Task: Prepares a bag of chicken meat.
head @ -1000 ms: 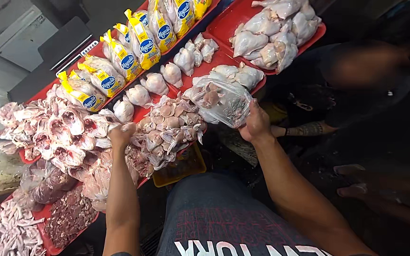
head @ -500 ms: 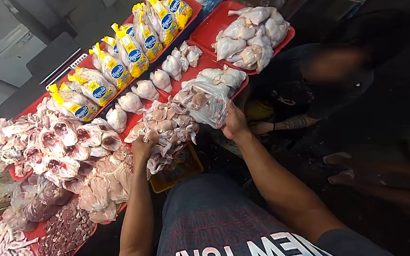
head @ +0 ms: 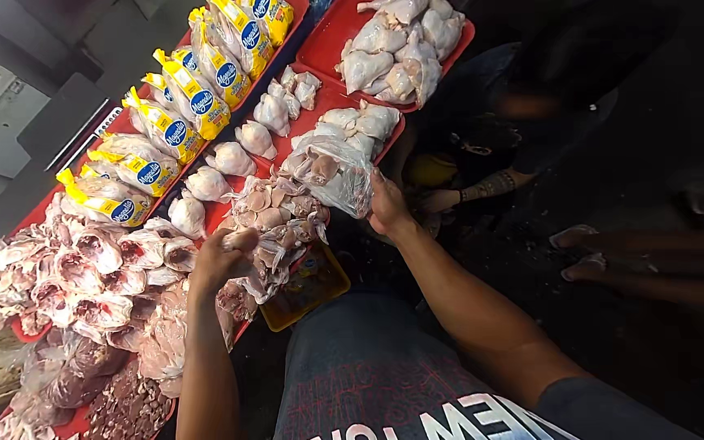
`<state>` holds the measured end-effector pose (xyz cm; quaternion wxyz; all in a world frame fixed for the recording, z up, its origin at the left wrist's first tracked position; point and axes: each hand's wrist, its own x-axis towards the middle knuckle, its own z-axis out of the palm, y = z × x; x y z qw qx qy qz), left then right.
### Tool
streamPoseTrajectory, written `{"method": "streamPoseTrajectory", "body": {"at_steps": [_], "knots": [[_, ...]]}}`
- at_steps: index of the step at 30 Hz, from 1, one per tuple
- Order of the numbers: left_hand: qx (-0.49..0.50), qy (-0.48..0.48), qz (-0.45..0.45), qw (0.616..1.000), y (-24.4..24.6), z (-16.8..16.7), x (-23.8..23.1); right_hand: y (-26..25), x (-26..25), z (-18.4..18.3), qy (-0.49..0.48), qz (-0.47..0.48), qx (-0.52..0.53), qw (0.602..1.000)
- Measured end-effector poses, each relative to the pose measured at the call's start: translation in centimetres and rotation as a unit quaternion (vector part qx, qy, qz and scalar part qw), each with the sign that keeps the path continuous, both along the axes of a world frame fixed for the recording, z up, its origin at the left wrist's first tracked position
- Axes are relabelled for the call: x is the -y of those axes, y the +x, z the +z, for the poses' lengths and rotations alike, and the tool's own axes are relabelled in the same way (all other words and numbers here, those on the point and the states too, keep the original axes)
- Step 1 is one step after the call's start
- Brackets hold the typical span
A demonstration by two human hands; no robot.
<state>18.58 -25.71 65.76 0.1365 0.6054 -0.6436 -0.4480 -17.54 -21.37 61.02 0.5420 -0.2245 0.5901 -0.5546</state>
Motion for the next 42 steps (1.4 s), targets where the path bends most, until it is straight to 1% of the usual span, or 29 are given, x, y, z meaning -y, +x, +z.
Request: {"method": "streamPoseTrajectory", "body": {"at_steps": [2, 4, 6, 7, 9, 11, 14, 18, 21, 23, 24, 26, 28, 29, 31, 33, 34, 36, 37, 38, 39, 40, 41, 42], "knots": [[0.071, 0.006, -0.107, 0.992, -2.9, -0.2, 0.1, 0.2, 0.2, -0.1, -0.001, -0.003, -0.003, 1.0], [0.166, -0.01, -0.162, 0.973, -6.0, -2.4, -0.4, 0.2, 0.3, -0.4, -0.007, -0.007, 0.003, 1.0], [0.276, -0.001, -0.162, 0.947, -8.1, -4.2, -1.0, 0.1, 0.5, -0.8, -0.005, -0.008, -0.007, 1.0], [0.309, 0.017, -0.151, 0.939, -8.7, -4.4, -1.1, 0.0, 0.6, -1.1, -0.004, -0.006, -0.011, 1.0], [0.329, 0.037, -0.148, 0.932, -9.3, -4.9, -1.0, -0.2, 0.6, -1.5, -0.001, -0.001, -0.01, 1.0], [0.31, 0.032, -0.154, 0.937, -8.8, -5.7, -0.5, -0.1, 0.6, -1.5, -0.005, -0.003, -0.007, 1.0], [0.244, 0.012, -0.117, 0.963, -7.0, -5.7, 0.3, -0.1, 0.6, -1.4, -0.014, -0.006, 0.0, 1.0], [0.136, -0.009, -0.037, 0.99, -3.2, -3.5, 0.3, -0.6, 0.9, -1.4, 0.001, -0.028, -0.014, 1.0], [0.002, -0.031, 0.005, 1.0, -1.6, -1.1, 0.3, -1.0, 1.1, -1.1, -0.015, -0.03, -0.02, 0.999], [-0.116, 0.0, -0.008, 0.993, -2.1, 1.0, 1.2, -1.0, 1.3, -0.9, -0.04, -0.022, -0.041, 0.998], [-0.159, 0.031, -0.024, 0.987, -3.0, 2.0, 1.8, -1.0, 1.4, -0.8, -0.052, -0.016, -0.06, 0.997], [-0.206, 0.1, -0.044, 0.972, -6.0, 3.4, 3.4, -0.8, 1.8, -0.5, -0.069, -0.007, -0.097, 0.993], [-0.234, 0.165, -0.067, 0.956, -10.0, 3.4, 5.5, -0.8, 2.0, -0.3, -0.09, 0.022, -0.121, 0.988], [-0.248, 0.195, -0.075, 0.946, -12.1, 2.6, 6.9, -0.8, 2.1, 0.0, -0.093, 0.036, -0.146, 0.984], [-0.255, 0.242, -0.066, 0.934, -16.7, 0.6, 9.8, -0.9, 2.0, 1.0, -0.08, 0.056, -0.237, 0.967], [-0.248, 0.263, -0.01, 0.932, -21.2, -1.5, 12.4, -1.0, 1.9, 2.3, -0.051, 0.065, -0.335, 0.938], [-0.251, 0.262, 0.031, 0.931, -23.3, -2.5, 13.4, -1.1, 2.1, 2.8, -0.043, 0.053, -0.363, 0.929], [-0.298, 0.233, 0.118, 0.918, -26.7, -3.9, 14.1, -1.6, 3.0, 3.7, -0.044, 0.011, -0.374, 0.926], [-0.324, 0.201, 0.147, 0.913, -27.9, -4.3, 14.4, -1.9, 3.7, 4.4, -0.051, -0.006, -0.348, 0.936], [-0.332, 0.156, 0.148, 0.918, -28.5, -4.8, 14.7, -2.3, 4.5, 5.3, -0.055, -0.02, -0.302, 0.952], [-0.311, 0.103, 0.119, 0.937, -28.5, -5.1, 15.1, -2.8, 5.3, 6.1, -0.059, -0.03, -0.236, 0.969], [-0.255, 0.043, 0.068, 0.964, -28.1, -4.8, 15.2, -3.2, 6.0, 7.1, -0.066, -0.044, -0.178, 0.981], [-0.178, -0.019, 0.008, 0.984, -27.4, -4.2, 15.3, -3.5, 7.0, 8.1, -0.08, -0.063, -0.135, 0.986], [-0.1, -0.077, -0.049, 0.991, -26.7, -3.3, 15.3, -3.6, 7.9, 9.0, -0.097, -0.079, -0.097, 0.987]]}}
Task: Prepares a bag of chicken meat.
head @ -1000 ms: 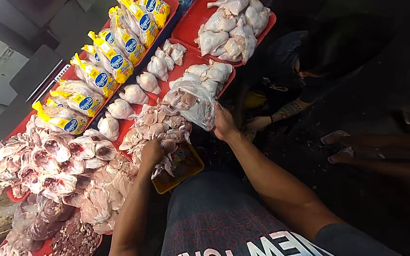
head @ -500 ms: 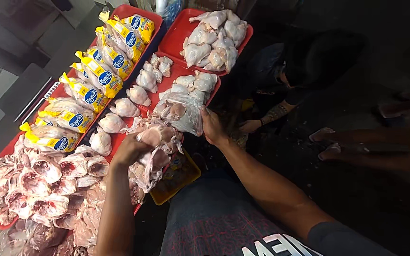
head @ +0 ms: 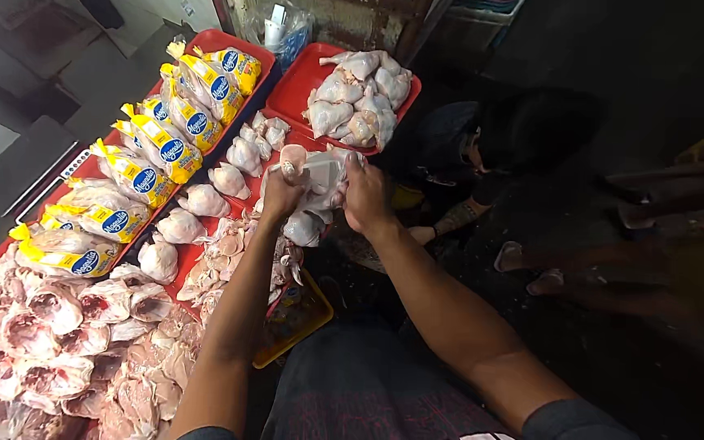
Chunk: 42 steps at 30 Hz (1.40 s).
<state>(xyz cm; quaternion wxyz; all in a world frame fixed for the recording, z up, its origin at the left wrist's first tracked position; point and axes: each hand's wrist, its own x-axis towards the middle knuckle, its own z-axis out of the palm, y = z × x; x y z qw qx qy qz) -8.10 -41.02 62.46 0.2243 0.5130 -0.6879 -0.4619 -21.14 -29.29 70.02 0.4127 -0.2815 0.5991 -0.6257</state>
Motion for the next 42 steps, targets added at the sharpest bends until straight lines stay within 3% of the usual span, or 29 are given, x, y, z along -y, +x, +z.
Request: {"method": "streamPoseTrajectory", "body": {"at_steps": [2, 5, 8, 12, 15, 19, 22, 24, 26, 29, 32, 35, 39, 42], "knots": [[0.106, -0.086, -0.076, 0.988, 1.4, 1.0, -0.5, 0.1, 1.0, 1.1, -0.025, 0.001, 0.067, 0.997], [0.137, -0.159, -0.114, 0.971, 3.0, -0.2, -2.1, 0.0, 1.3, 0.4, -0.009, -0.012, 0.156, 0.988], [0.182, -0.132, -0.131, 0.966, 4.2, -0.9, -2.3, -0.4, 1.4, -0.5, 0.034, -0.024, 0.229, 0.973], [0.194, -0.127, -0.125, 0.965, 4.8, 2.9, -0.7, -0.8, 2.0, 1.0, 0.047, -0.026, 0.25, 0.967], [0.201, -0.159, -0.126, 0.958, 6.2, 4.1, 1.2, -2.2, 2.0, 1.5, 0.0, 0.007, 0.264, 0.965], [0.278, -0.134, -0.178, 0.934, 7.5, 5.2, 1.4, -2.8, 1.0, 2.0, -0.051, 0.091, 0.218, 0.97], [0.203, -0.111, -0.231, 0.945, 10.1, 8.3, 0.1, -2.0, -0.1, 2.6, -0.078, 0.112, 0.148, 0.979], [0.135, -0.082, -0.195, 0.968, 13.9, 10.3, -1.5, -1.4, -1.0, 2.4, -0.093, 0.145, 0.115, 0.978], [0.14, -0.068, -0.123, 0.98, 18.2, 10.9, -3.5, -1.0, -1.8, 1.8, -0.115, 0.166, 0.096, 0.975], [0.246, -0.024, -0.035, 0.968, 22.4, 8.0, -6.8, -1.0, -2.3, 1.1, -0.136, 0.17, 0.107, 0.97], [0.313, 0.048, 0.016, 0.948, 20.8, 1.3, -11.5, -1.0, -2.3, 0.8, -0.134, 0.158, 0.129, 0.97], [0.386, -0.043, 0.091, 0.917, 18.2, -5.0, -14.2, -0.5, -2.3, 0.8, -0.124, 0.142, 0.131, 0.973], [0.363, -0.052, 0.092, 0.926, 20.0, -5.0, -12.5, 0.1, -2.7, 0.7, -0.111, 0.131, 0.127, 0.977], [0.241, -0.063, 0.07, 0.966, 23.5, -3.5, -12.2, 0.2, -3.3, 0.5, -0.112, 0.126, 0.13, 0.977]]}}
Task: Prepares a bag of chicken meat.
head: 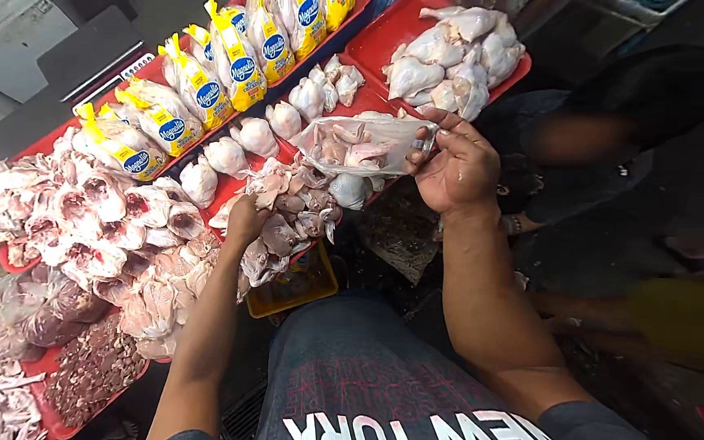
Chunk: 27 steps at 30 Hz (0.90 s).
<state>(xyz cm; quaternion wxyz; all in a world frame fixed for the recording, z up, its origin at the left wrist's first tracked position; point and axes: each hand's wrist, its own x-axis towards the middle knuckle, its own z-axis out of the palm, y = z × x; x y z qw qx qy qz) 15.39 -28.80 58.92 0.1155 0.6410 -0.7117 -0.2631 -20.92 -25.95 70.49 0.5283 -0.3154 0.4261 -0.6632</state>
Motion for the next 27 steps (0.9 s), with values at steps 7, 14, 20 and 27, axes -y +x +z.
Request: {"method": "streamPoseTrajectory", "body": {"at_steps": [7, 14, 20, 27], "knots": [[-0.431, -0.07, 0.1, 0.894, 5.0, 4.3, -1.8, -0.5, -1.4, -0.8, 0.032, -0.045, 0.002, 0.998], [-0.338, 0.006, 0.012, 0.941, 2.6, 7.0, 2.7, -0.7, -1.1, -0.8, 0.027, -0.051, 0.018, 0.998], [0.057, 0.085, -0.215, 0.971, -4.6, 2.6, 0.6, -1.1, -1.5, -1.3, 0.034, -0.055, 0.032, 0.997], [0.32, 0.068, -0.227, 0.917, -11.7, 0.4, -1.6, -1.2, -1.9, -1.5, 0.036, -0.05, 0.03, 0.998]]}}
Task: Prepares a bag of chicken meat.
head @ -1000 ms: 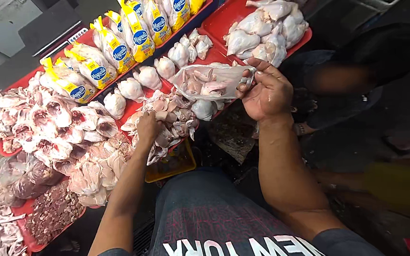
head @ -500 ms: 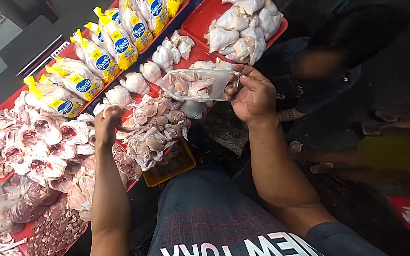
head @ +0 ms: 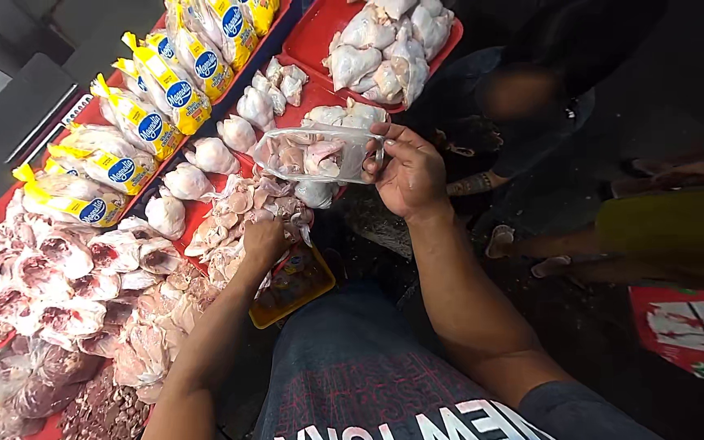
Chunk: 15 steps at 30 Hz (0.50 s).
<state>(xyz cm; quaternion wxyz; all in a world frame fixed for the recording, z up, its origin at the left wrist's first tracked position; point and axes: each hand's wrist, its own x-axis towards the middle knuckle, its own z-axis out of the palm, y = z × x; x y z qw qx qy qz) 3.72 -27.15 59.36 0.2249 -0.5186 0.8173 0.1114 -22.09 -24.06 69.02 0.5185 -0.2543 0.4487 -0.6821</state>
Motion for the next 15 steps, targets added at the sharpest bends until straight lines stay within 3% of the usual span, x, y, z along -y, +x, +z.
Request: {"method": "streamPoseTrajectory", "body": {"at_steps": [3, 7, 12, 15], "knots": [[-0.006, 0.004, 0.016, 1.0, 0.3, -0.3, 0.2, -0.3, 0.0, 0.1, -0.003, 0.011, -0.009, 1.0], [-0.095, 0.044, 0.095, 0.99, 2.1, 0.1, 0.3, -0.4, -0.1, -0.3, 0.0, 0.018, -0.009, 1.0], [-0.109, -0.088, 0.088, 0.986, -0.4, -0.5, -2.6, -0.1, 0.0, -0.7, 0.002, 0.026, -0.01, 1.0], [-0.061, -0.096, 0.078, 0.99, -3.5, -1.5, -4.1, 0.0, 0.0, -0.8, 0.004, 0.016, -0.004, 1.0]]}}
